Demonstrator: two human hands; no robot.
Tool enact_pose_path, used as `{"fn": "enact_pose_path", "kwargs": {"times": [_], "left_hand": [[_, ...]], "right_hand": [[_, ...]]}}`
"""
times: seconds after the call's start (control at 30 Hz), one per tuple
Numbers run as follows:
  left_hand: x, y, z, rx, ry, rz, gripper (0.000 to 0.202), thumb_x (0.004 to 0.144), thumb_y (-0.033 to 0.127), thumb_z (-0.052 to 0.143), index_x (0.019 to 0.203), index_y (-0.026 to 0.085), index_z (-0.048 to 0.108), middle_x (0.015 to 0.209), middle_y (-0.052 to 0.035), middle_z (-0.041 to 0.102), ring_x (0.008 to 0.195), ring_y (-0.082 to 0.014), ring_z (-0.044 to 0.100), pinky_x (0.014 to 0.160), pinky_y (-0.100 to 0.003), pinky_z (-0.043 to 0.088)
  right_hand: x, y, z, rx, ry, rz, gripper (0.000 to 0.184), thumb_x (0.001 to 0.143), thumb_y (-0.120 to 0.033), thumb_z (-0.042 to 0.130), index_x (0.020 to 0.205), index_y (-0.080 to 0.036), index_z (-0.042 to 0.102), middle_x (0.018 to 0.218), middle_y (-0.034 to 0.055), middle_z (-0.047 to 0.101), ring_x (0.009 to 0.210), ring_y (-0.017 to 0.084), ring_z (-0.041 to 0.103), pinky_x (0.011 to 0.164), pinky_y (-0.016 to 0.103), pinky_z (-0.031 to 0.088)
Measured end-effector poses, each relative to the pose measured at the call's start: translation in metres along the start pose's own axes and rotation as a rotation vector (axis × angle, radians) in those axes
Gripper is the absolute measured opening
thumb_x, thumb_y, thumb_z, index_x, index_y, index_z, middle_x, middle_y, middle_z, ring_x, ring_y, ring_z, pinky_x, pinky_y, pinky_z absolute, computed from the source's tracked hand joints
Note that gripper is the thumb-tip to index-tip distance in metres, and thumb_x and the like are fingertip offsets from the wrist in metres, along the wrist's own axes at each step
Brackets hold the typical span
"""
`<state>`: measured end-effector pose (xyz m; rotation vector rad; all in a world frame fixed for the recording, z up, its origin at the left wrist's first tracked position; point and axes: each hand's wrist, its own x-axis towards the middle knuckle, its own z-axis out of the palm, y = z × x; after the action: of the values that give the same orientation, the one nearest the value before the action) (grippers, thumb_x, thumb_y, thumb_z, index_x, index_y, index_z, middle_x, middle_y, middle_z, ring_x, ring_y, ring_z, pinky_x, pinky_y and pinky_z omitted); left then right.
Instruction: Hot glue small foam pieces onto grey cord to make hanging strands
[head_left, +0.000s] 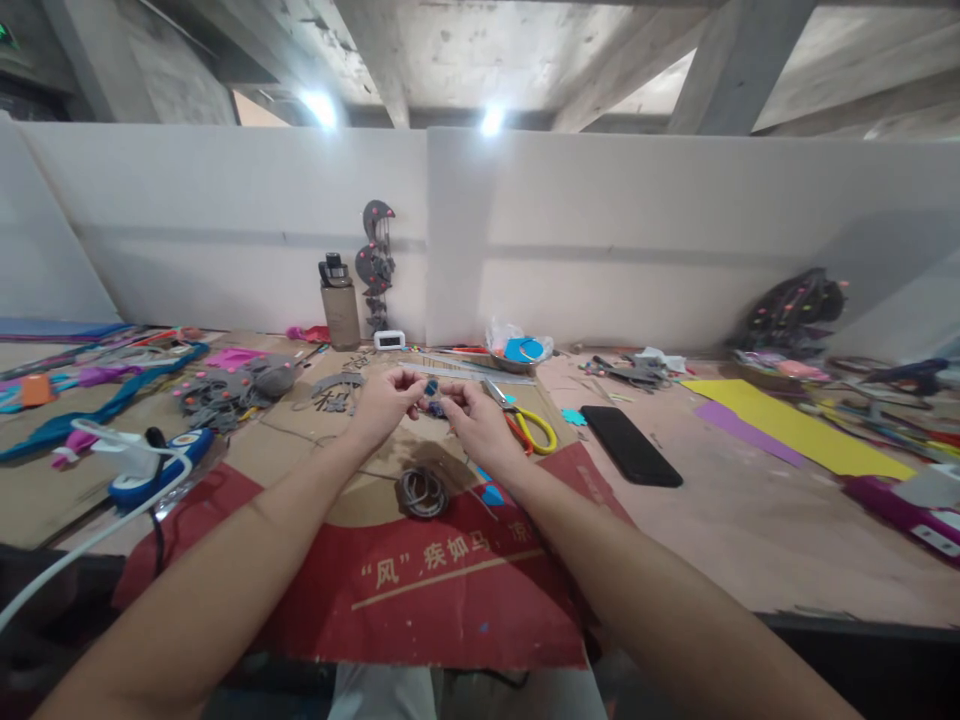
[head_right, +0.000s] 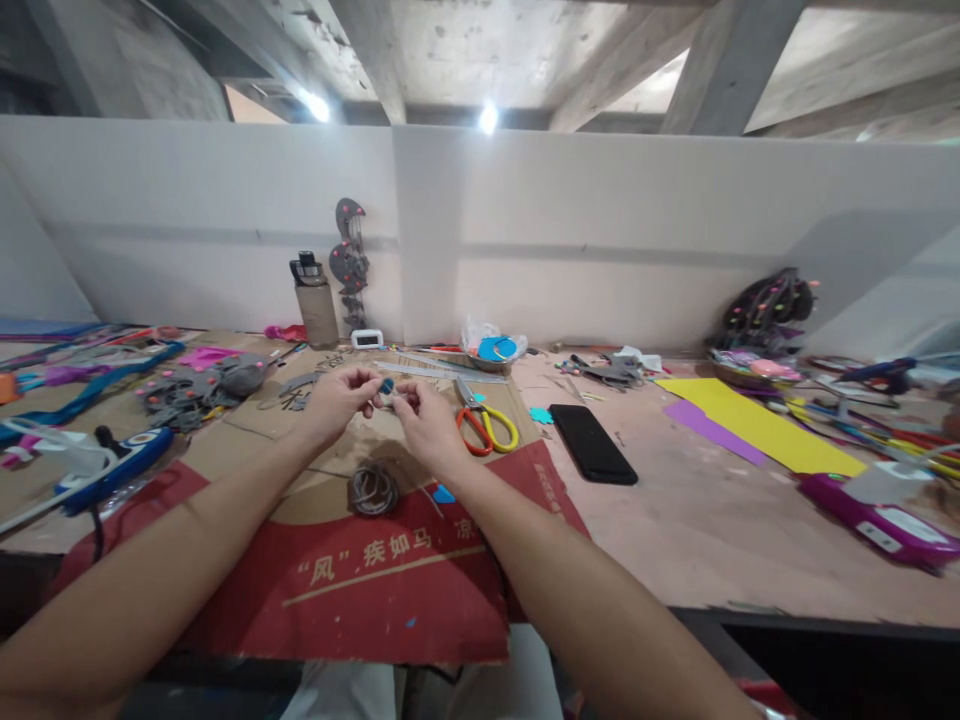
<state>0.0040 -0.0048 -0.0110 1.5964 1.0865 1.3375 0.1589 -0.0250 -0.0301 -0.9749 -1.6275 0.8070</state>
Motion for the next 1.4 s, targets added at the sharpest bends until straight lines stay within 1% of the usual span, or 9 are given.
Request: {"fn": "enact_pose_path", "kwargs": {"times": [0.2,0.4,0.47,0.6,0.73,0.87,1.07,1.23,1.4], "left_hand": [[0.008,-0.005,-0.008,-0.129,0.117,0.009,0.023,0.071,0.034,0.068,0.075,0.014,0.059,0.054,0.0012,0.058,0.043,-0.0059,0.048,0.044,-0.019,0.035],[0.016,-0.001,-0.015,-0.602,0.149,-0.096,0.023,0.064,0.026,0.075,0.073,0.013,0.058,0.055,0.0041,0.054,0.044,-0.0037,0.047,0.040,-0.014,0.032],[0.018,0.004,-0.020,-0.716,0.187,-0.131,0.019,0.065,0.022,0.073,0.071,0.012,0.057,0.056,0.0039,0.055,0.044,-0.0028,0.047,0.037,-0.014,0.031],[0.022,0.013,-0.034,-0.887,0.286,-0.128,0.012,0.070,0.016,0.069,0.069,0.013,0.057,0.057,0.0037,0.056,0.042,-0.0024,0.045,0.036,-0.013,0.030],[0.023,0.018,-0.045,-0.968,0.306,-0.076,0.013,0.070,0.017,0.070,0.069,0.015,0.057,0.057,0.0034,0.057,0.043,-0.0026,0.046,0.036,-0.013,0.030],[0.020,0.020,-0.040,-0.928,0.281,-0.047,0.016,0.066,0.018,0.074,0.069,0.014,0.058,0.056,0.0045,0.054,0.044,-0.0022,0.046,0.037,-0.013,0.030],[0.010,0.024,-0.026,-0.787,0.154,0.016,0.024,0.058,0.018,0.078,0.071,0.013,0.059,0.059,0.0053,0.051,0.045,-0.0014,0.040,0.037,-0.012,0.028],[0.011,0.020,-0.025,-0.689,0.190,0.021,0.023,0.060,0.021,0.077,0.073,0.013,0.060,0.061,0.0044,0.052,0.043,0.0002,0.034,0.035,-0.012,0.020],[0.012,0.017,-0.024,-0.597,0.260,0.005,0.024,0.060,0.024,0.077,0.075,0.013,0.061,0.064,0.0031,0.054,0.042,0.0001,0.033,0.035,-0.013,0.016]], "right_hand": [[-0.011,-0.009,0.004,-0.243,-0.097,-0.230,0.021,0.089,-0.025,0.043,0.087,-0.018,0.063,0.089,0.0060,0.065,0.084,0.016,0.056,0.078,0.029,0.041],[-0.016,-0.027,-0.006,-0.406,-0.417,-0.670,0.031,0.093,-0.035,0.042,0.081,-0.017,0.065,0.084,0.0079,0.063,0.082,0.017,0.055,0.078,0.029,0.042],[-0.012,-0.033,-0.018,-0.362,-0.303,-0.584,0.036,0.094,-0.038,0.038,0.080,-0.017,0.063,0.083,0.0067,0.064,0.080,0.016,0.057,0.076,0.027,0.043],[0.003,-0.034,-0.044,-0.517,0.087,-0.158,0.029,0.092,-0.036,0.040,0.085,-0.017,0.061,0.075,0.0046,0.064,0.069,0.015,0.057,0.066,0.026,0.040],[0.010,-0.014,-0.044,-0.825,-0.152,0.200,0.029,0.084,-0.038,0.050,0.069,-0.017,0.062,0.069,0.0098,0.065,0.068,0.020,0.060,0.064,0.029,0.041],[0.007,0.009,-0.030,-0.877,-0.249,0.297,0.019,0.072,-0.029,0.061,0.083,-0.015,0.064,0.084,0.0152,0.068,0.079,0.025,0.063,0.067,0.032,0.044],[0.014,0.012,-0.031,-0.747,-0.195,0.328,0.022,0.075,-0.030,0.052,0.090,-0.017,0.060,0.084,0.0106,0.067,0.072,0.022,0.062,0.061,0.031,0.045],[0.012,-0.006,-0.029,-0.256,0.170,0.039,0.029,0.070,-0.021,0.051,0.099,-0.020,0.050,0.082,0.0039,0.061,0.071,0.019,0.058,0.065,0.032,0.049],[-0.003,-0.026,-0.016,0.245,0.045,-0.163,0.030,0.075,-0.021,0.051,0.104,-0.022,0.045,0.102,0.0049,0.057,0.073,0.014,0.056,0.062,0.031,0.053]]}}
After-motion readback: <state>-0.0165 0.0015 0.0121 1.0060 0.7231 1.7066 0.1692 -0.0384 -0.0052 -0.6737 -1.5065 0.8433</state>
